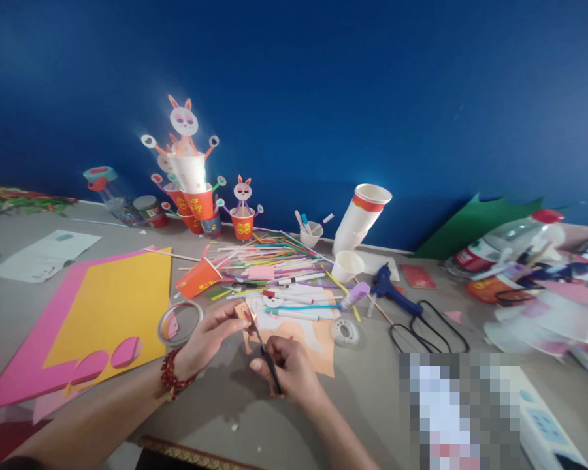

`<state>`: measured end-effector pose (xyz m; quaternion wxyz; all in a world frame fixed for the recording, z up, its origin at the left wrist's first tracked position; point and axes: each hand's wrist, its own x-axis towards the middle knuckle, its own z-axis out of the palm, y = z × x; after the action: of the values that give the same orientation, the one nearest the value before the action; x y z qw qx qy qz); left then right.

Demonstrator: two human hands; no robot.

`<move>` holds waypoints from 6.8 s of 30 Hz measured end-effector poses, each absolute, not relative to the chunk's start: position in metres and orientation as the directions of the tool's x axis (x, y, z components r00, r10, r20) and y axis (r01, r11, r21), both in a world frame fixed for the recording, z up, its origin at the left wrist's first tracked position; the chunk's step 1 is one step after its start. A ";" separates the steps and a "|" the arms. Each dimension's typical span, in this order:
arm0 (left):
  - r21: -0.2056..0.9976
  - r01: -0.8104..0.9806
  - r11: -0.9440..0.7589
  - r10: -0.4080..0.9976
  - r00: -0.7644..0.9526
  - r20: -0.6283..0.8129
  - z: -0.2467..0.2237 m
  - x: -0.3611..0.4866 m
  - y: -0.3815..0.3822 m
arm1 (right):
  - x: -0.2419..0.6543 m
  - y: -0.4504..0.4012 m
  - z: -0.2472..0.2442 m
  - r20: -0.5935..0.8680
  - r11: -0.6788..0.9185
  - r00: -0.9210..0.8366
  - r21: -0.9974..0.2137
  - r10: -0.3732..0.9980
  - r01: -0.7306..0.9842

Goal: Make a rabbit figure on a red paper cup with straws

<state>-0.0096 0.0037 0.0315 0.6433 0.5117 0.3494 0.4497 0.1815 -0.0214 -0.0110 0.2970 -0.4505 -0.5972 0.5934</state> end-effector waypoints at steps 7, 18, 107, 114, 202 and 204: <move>0.979 -0.196 0.055 0.940 0.342 0.016 0.035 -0.009 0.004 | 0.183 -0.020 -0.009 -0.154 -0.071 -0.404 -0.974 0.902 0.213; 0.979 -0.203 0.035 0.932 0.360 0.041 0.036 -0.011 0.005 | 0.185 -0.020 -0.013 -0.153 -0.077 -0.399 -0.977 0.904 0.200; 0.989 0.016 -0.149 0.915 0.382 0.132 0.030 -0.018 0.008 | 0.186 -0.020 -0.014 -0.201 -0.148 -0.442 -0.977 0.874 0.152; 0.993 -0.037 -0.112 0.915 0.387 0.117 0.031 -0.018 0.008 | 0.187 -0.019 -0.008 -0.150 -0.058 -0.424 -0.973 0.893 0.223; 0.985 -0.050 -0.168 0.949 0.263 0.175 0.026 -0.003 -0.005 | 0.171 -0.028 -0.002 -0.139 -0.101 -0.475 -0.989 0.869 0.105; 0.985 -0.048 -0.168 0.948 0.267 0.175 0.028 -0.002 -0.006 | 0.171 -0.028 -0.002 -0.142 -0.103 -0.476 -0.989 0.868 0.106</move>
<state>-0.0018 -0.0057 0.0276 0.5243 0.5990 0.3757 0.4745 0.1713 -0.0282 -0.0019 0.3071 -0.4092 -0.5950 0.6198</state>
